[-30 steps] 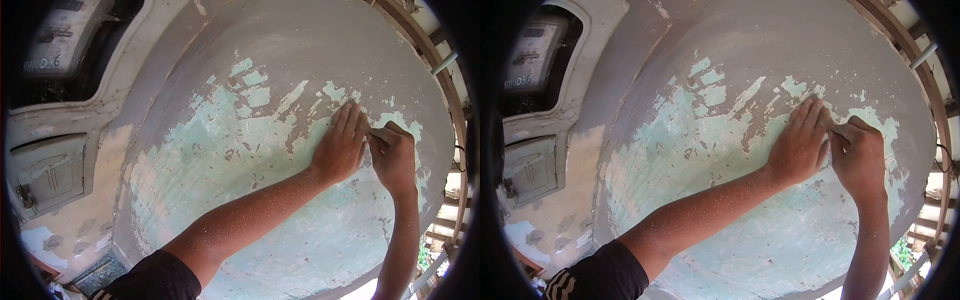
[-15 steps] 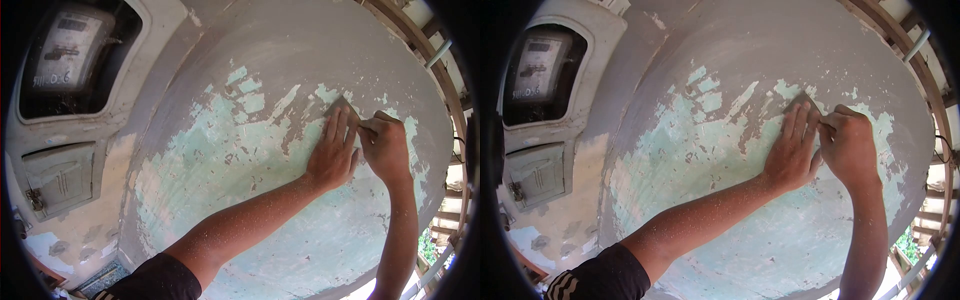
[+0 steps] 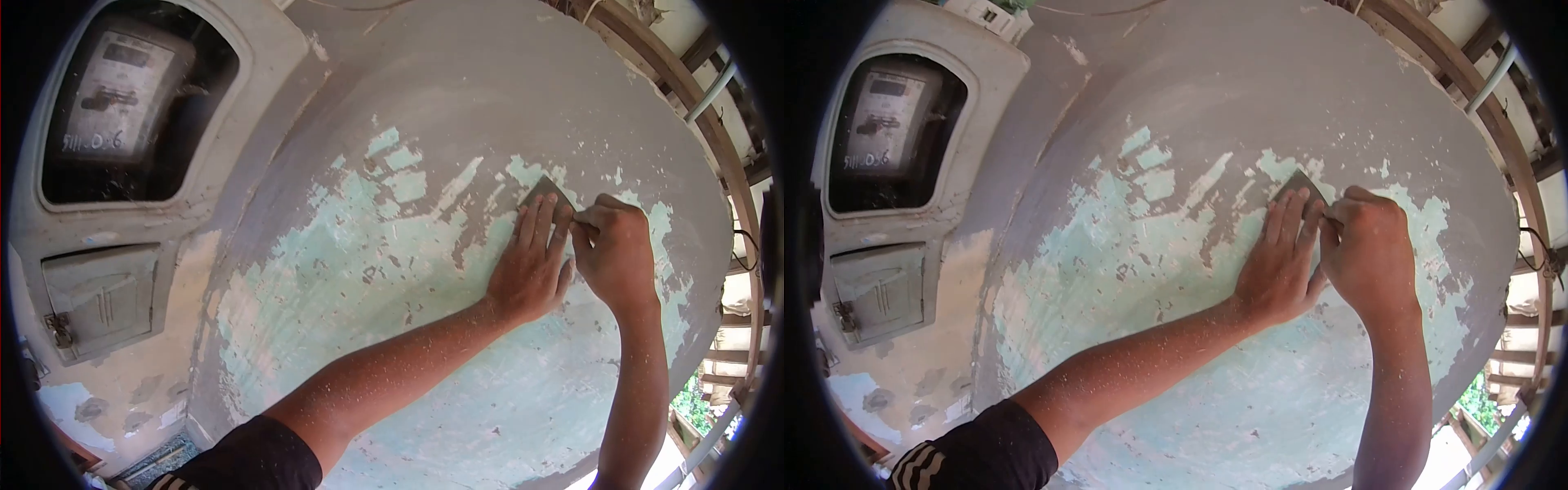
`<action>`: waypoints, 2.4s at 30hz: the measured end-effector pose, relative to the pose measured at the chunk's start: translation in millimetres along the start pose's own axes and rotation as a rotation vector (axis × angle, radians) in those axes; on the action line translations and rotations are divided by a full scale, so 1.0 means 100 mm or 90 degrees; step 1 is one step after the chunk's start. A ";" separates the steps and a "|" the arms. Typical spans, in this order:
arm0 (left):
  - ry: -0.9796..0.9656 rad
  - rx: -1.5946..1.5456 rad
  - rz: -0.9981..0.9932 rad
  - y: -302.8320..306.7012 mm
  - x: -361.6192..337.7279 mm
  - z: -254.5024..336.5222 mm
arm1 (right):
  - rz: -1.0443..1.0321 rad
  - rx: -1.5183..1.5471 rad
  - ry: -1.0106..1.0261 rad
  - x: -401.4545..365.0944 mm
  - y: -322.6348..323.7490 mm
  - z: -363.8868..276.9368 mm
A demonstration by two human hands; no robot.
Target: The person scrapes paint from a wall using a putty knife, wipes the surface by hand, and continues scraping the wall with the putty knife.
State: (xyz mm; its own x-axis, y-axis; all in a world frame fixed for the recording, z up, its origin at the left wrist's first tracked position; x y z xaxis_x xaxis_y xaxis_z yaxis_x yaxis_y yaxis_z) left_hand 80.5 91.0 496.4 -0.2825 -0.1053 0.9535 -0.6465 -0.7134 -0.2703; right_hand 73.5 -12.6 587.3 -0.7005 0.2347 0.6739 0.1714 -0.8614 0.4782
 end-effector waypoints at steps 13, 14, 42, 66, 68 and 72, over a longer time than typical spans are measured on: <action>-0.018 -0.007 0.040 0.10 -0.07 0.00 | 0.038 0.020 -0.004 -0.24 -0.14 0.07; -0.029 -0.017 0.037 0.12 -0.11 0.01 | 0.028 0.009 -0.012 -0.27 -0.11 0.03; -0.043 -0.021 0.022 0.15 -0.09 -0.10 | 0.018 -0.015 -0.025 -0.17 -0.22 0.04; -0.011 -0.029 0.036 0.15 -0.08 -0.16 | -0.004 -0.007 -0.036 0.01 -0.27 0.00; -0.022 -0.037 0.041 0.17 -0.05 -0.18 | -0.004 0.003 -0.036 0.05 -0.18 -0.10; -0.025 -0.020 0.033 0.11 -0.04 -0.19 | 0.009 -0.016 -0.025 0.05 -0.21 -0.02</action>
State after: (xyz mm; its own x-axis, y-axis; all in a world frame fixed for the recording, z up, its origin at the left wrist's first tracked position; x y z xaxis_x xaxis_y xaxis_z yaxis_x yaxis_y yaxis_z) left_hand 61.3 96.9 487.1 -0.2888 -0.1696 0.9422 -0.6540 -0.6838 -0.3236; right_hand 64.6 6.1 579.4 -0.6702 0.2388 0.7027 0.1637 -0.8760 0.4538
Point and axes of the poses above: each hand's wrist, its own x-axis towards the middle knuckle, its own y-axis out of the back of the hand, z = x × y, the point moved 9 cm from there along x, towards the middle knuckle, and after that the axes turned 15 degrees about x, right-handed, at the moved point
